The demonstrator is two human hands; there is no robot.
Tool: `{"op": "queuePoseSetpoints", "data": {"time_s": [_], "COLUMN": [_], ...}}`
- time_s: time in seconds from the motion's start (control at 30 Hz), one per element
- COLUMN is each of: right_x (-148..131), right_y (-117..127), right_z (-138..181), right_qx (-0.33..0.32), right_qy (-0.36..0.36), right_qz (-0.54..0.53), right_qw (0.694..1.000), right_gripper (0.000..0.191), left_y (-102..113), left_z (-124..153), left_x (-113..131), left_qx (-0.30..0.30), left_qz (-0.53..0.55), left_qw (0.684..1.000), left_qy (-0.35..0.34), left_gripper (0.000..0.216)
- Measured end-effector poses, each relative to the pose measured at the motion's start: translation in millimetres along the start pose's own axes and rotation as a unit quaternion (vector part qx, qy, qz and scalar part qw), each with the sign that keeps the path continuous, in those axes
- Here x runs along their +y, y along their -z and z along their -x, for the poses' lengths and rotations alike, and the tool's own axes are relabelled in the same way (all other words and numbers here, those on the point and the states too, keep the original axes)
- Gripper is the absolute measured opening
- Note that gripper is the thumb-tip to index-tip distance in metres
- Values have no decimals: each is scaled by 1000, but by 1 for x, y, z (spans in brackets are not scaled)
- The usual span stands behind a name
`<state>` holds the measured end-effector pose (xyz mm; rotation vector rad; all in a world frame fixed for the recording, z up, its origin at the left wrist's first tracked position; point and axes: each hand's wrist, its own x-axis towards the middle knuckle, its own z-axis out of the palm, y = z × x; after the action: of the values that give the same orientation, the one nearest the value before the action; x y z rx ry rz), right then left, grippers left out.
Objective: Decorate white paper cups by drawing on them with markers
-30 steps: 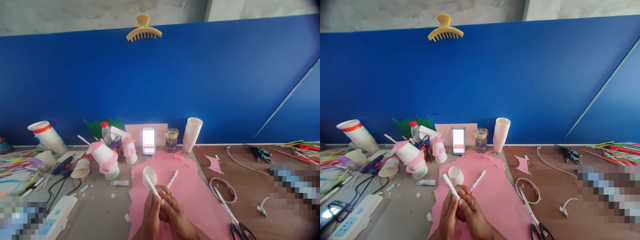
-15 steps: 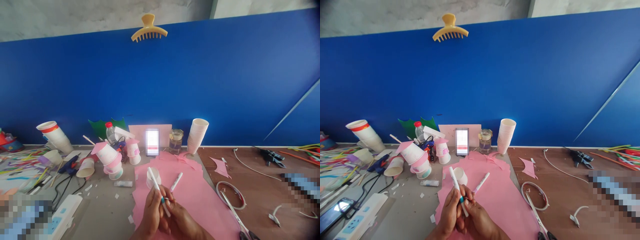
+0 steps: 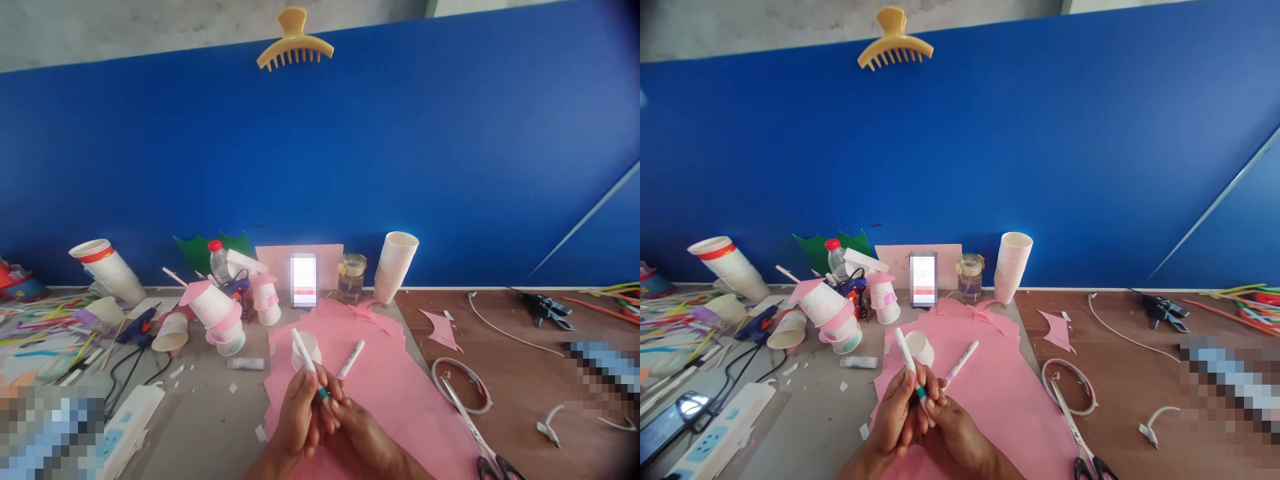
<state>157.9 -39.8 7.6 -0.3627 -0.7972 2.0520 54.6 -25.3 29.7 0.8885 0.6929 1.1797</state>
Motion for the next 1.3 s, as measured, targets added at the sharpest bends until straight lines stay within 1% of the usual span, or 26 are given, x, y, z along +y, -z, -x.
{"op": "queuePoseSetpoints", "data": {"time_s": [0.17, 0.27, 0.37, 0.47, 0.57, 0.63, 0.67, 0.7, 0.73, 0.77, 0.8, 0.87, 0.93, 1.03, 1.07, 1.1, 1.13, 1.17, 1.23, 1.3], "right_x": [-6, -7, -7, -7, -8, -7, -5, -2, 2, 6, 10, 13, 8, -14, -23, -32, -40, -47, -57, -61], "right_y": [2, 2, 2, 5, 8, 7, 5, 3, 0, -2, -4, -6, -2, 11, 17, 23, 30, 37, 52, 65], "right_z": [5, 6, 4, -1, -3, -1, 2, 4, 7, 9, 10, 11, 9, 4, 3, 1, 0, -1, -2, -2], "right_qx": [-21, -26, -30, -31, -20, -9, -4, 0, 11, 5, -11, -42, -57, -55, -42, -16, 22, 67, 143, 233], "right_qy": [-39, -56, -54, -34, -14, -9, -9, -20, -38, -58, -74, -75, -56, -30, -14, 24, 65, 108, 191, 241], "right_qz": [-23, -35, -25, -16, -8, 43, 79, 137, 174, 173, 137, 65, 72, 66, 67, 74, 89, 124, 208, 314], "right_qw": [999, 998, 998, 999, 1000, 999, 997, 990, 984, 983, 988, 994, 994, 996, 997, 997, 994, 984, 949, 888], "right_gripper": [40, 41, 40, 38, 40, 40, 40, 36, 34, 34, 34, 36, 36, 36, 35, 34, 33, 32, 30, 28], "left_y": [-1, -1, -1, -3, -4, -3, -2, -1, 1, 4, 6, 10, 13, 13, 13, 11, 10, 8, 4, 1], "left_z": [-1, 0, 1, 1, 0, -3, -5, -7, -9, -10, -12, -14, -15, -17, -16, -16, -14, -13, -8, -4], "left_x": [8, 9, 7, 4, 5, 12, 17, 22, 27, 31, 34, 35, 30, 21, 19, 18, 17, 15, 10, 2], "left_qx": [-37, -59, -59, -36, -12, 4, 17, 47, 74, 92, 98, 73, 43, 28, 24, 17, 3, -15, -69, -123], "left_qz": [38, 33, 26, 18, 4, 13, 29, 62, 93, 105, 110, 116, 127, 136, 139, 137, 129, 117, 96, 85], "left_qw": [998, 997, 997, 999, 1000, 1000, 999, 995, 988, 982, 979, 983, 986, 987, 988, 989, 991, 992, 993, 989], "left_qy": [24, 35, 35, 23, 9, -5, -23, -58, -99, -126, -140, -123, -101, -75, -63, -53, -44, -35, -18, 24], "left_gripper": [34, 33, 33, 34, 34, 33, 33, 33, 30, 26, 26, 27, 28, 30, 31, 32, 32, 34, 36, 38]}}
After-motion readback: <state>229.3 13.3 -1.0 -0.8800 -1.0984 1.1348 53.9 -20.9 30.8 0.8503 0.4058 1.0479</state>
